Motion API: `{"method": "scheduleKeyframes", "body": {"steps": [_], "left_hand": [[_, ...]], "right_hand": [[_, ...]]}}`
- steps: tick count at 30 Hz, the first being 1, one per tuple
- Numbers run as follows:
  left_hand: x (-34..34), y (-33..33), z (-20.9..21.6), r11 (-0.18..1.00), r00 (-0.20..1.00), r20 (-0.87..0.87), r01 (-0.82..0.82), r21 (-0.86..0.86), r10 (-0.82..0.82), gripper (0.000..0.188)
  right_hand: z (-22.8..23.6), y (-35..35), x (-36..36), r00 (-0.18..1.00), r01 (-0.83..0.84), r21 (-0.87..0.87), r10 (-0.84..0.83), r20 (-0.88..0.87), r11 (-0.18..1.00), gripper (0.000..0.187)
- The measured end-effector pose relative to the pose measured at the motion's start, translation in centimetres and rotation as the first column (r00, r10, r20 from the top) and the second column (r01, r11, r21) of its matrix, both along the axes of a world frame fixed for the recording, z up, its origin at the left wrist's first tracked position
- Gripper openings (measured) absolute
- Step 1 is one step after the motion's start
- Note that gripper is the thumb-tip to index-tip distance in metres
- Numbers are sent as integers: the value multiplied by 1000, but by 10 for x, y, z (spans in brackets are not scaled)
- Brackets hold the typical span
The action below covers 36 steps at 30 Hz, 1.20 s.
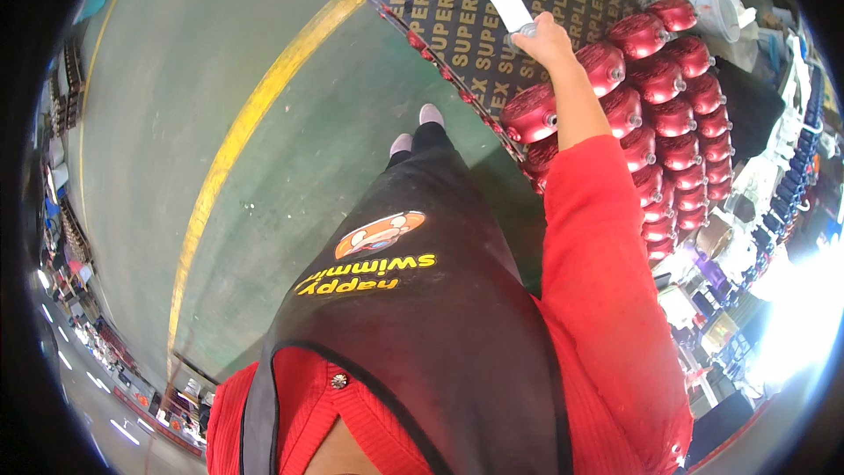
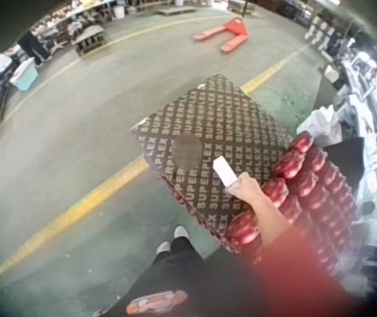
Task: The person wipes the surface of a red cylindrical container with a white cloth and then a green sponge, rotating it to clean different sides. They place the container on a rack with other similar containers, then handle a white paper sheet and a plastic bag, and write on a small white card with a pen.
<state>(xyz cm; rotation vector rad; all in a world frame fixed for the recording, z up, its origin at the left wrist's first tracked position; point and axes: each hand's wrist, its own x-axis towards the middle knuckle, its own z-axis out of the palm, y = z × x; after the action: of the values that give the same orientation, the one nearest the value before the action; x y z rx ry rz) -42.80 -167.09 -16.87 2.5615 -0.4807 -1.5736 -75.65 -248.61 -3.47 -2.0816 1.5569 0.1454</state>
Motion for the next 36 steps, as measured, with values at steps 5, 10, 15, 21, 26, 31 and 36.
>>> {"method": "scheduleKeyframes", "body": {"steps": [5, 10, 15, 21, 26, 31, 36], "left_hand": [[26, -131, 45, 877, 862, -178, -480, 18, 475, 22], [95, -299, 79, 952, 987, 97, 149, -266, -128, 25], [135, -496, 131, 745, 962, 7, 216, -632, -273, 26], [71, -651, 193, 217, 518, 203, 637, -739, -831, 22], [-15, -627, 218, -85, 131, 265, 737, -671, -955, 20], [-109, -554, 206, -479, -318, 364, 470, -741, -875, 25], [-175, -477, 187, -636, -613, 283, 489, -597, -737, 23]], "right_hand": [[12, 7, 9, 977, 201, 227, -213, 30, 953, 84], [68, 31, -2, 982, 147, -85, -136, 130, 985, 67], [131, 134, -33, 946, 180, -417, -41, 320, 891, 46], [134, 365, -35, 749, 662, -431, -526, 403, 613, 37], [111, 572, 20, 417, 908, -149, -883, 216, 392, 36], [75, 720, 62, 117, 988, -115, -984, 133, 102, 24], [25, 838, 84, -224, 975, 85, -928, 297, -208, 23]]}}
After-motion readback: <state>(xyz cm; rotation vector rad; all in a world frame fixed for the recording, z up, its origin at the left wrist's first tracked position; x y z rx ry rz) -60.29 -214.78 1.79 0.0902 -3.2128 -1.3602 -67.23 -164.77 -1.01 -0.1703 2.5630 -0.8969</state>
